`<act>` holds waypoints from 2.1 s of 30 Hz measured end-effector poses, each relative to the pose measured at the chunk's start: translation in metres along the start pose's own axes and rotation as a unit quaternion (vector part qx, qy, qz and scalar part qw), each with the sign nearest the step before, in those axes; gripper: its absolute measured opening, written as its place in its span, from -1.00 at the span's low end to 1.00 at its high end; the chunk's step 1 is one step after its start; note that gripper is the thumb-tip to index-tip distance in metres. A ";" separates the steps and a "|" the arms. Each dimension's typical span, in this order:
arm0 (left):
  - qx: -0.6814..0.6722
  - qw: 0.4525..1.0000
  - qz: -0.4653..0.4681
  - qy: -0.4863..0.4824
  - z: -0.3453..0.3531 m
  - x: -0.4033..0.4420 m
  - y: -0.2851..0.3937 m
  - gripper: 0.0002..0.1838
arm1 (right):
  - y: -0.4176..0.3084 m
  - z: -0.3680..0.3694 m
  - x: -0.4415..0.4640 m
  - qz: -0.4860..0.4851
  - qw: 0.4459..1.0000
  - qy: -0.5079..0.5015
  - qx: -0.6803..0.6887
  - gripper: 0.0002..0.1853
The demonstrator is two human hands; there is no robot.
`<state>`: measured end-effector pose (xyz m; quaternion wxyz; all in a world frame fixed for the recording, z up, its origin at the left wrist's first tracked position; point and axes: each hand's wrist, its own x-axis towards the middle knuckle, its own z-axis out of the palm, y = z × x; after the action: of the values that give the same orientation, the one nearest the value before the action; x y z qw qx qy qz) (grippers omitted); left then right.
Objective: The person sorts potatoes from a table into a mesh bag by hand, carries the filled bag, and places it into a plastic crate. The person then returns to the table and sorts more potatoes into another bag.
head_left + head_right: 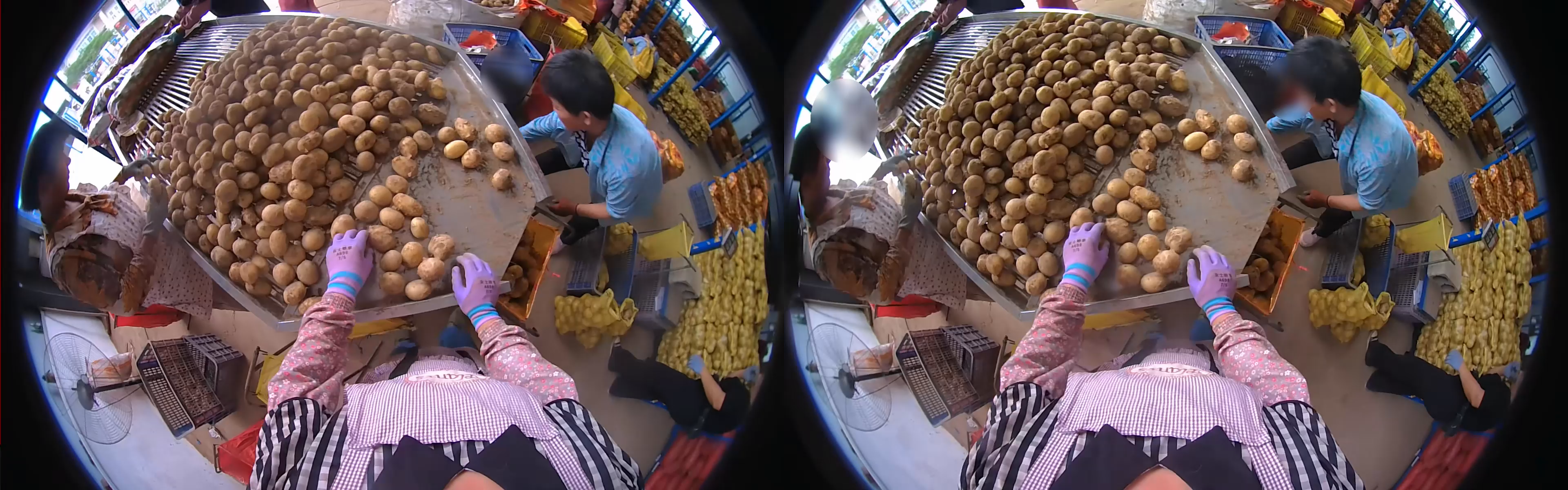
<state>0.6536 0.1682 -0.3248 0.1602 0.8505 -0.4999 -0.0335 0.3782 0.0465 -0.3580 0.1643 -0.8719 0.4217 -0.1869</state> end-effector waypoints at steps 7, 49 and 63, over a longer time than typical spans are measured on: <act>0.037 0.997 0.002 -0.067 0.027 0.013 0.016 -0.43 | 0.001 -0.007 0.001 0.007 0.999 -0.008 0.041 -0.59; -0.189 0.975 0.119 0.018 0.059 0.275 0.176 -0.28 | 0.162 -0.069 0.198 -0.083 0.959 0.069 0.261 -0.40; -0.350 0.932 0.023 -0.088 0.071 0.181 0.177 -0.34 | 0.138 -0.015 0.311 -0.176 0.967 -0.136 0.125 -0.39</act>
<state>0.5800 -0.0839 -0.3197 0.4040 0.7224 -0.4875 -0.2780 0.4568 -0.2848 -0.3478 0.2923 -0.9222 0.2084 -0.1437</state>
